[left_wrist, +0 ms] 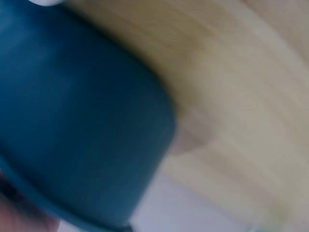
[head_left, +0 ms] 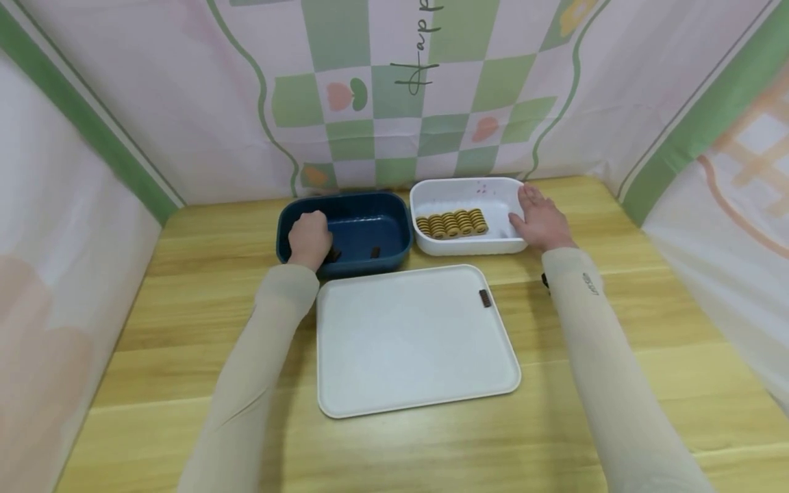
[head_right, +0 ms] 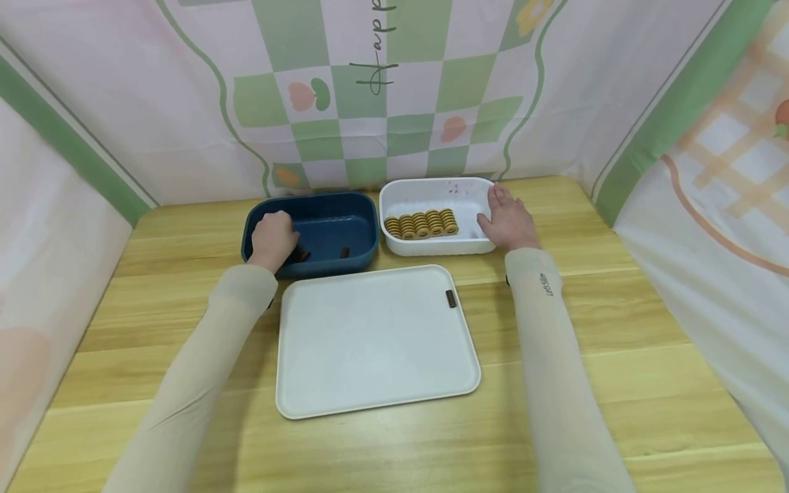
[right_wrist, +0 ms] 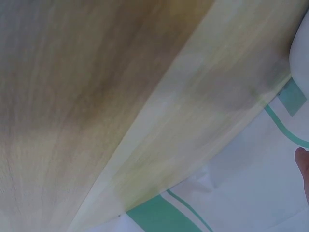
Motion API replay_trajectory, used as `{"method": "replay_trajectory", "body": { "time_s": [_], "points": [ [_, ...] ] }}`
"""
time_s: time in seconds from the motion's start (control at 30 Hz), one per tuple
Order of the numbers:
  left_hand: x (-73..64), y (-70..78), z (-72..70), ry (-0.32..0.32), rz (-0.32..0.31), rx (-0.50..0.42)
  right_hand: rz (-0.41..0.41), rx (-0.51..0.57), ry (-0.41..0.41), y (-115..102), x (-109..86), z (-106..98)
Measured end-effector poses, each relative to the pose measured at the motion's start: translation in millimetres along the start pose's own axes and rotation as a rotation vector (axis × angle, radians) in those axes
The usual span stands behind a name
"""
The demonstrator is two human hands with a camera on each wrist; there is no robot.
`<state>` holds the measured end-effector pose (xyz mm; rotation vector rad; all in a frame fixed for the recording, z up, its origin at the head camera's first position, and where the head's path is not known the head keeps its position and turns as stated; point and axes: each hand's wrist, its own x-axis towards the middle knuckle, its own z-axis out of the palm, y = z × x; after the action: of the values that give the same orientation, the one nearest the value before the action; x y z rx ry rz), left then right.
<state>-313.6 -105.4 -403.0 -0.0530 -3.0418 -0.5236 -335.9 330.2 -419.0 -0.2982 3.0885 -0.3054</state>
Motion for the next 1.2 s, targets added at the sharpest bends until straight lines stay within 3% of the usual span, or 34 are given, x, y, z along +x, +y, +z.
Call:
{"method": "replay_trajectory", "body": {
  "time_s": [0.2,0.3,0.47,0.6,0.7,0.8,0.93,1.2],
  "points": [
    [-17.3,46.2,-10.0,0.256,0.225,0.016,0.009,0.003,-0.005,0.4,0.5,-2.7],
    [-31.2,76.9,-11.8,0.276,0.355,0.042,0.012,0.003,-0.01,0.4,2.0,-4.0],
    [-58.7,124.4,2.8,0.15,0.657,0.109,0.017,0.009,-0.02,-1.4,6.1,-4.9],
    [-73.0,151.9,29.1,0.011,0.943,0.187,0.01,0.018,-0.021,-3.1,9.3,-3.6],
    [-77.7,167.0,47.5,-0.067,1.085,0.286,-0.006,0.027,-0.01,-5.1,10.5,-1.9],
    [-77.9,177.0,60.9,-0.115,1.139,0.373,-0.023,0.028,-0.005,-7.3,12.0,0.8],
    [-74.5,180.1,72.7,-0.157,1.14,0.423,-0.032,0.028,-0.008,-11.3,14.6,4.3],
    [-67.8,174.0,84.3,-0.072,1.176,0.464,-0.034,0.019,-0.002,-15.1,16.3,4.9]
  ]
}}
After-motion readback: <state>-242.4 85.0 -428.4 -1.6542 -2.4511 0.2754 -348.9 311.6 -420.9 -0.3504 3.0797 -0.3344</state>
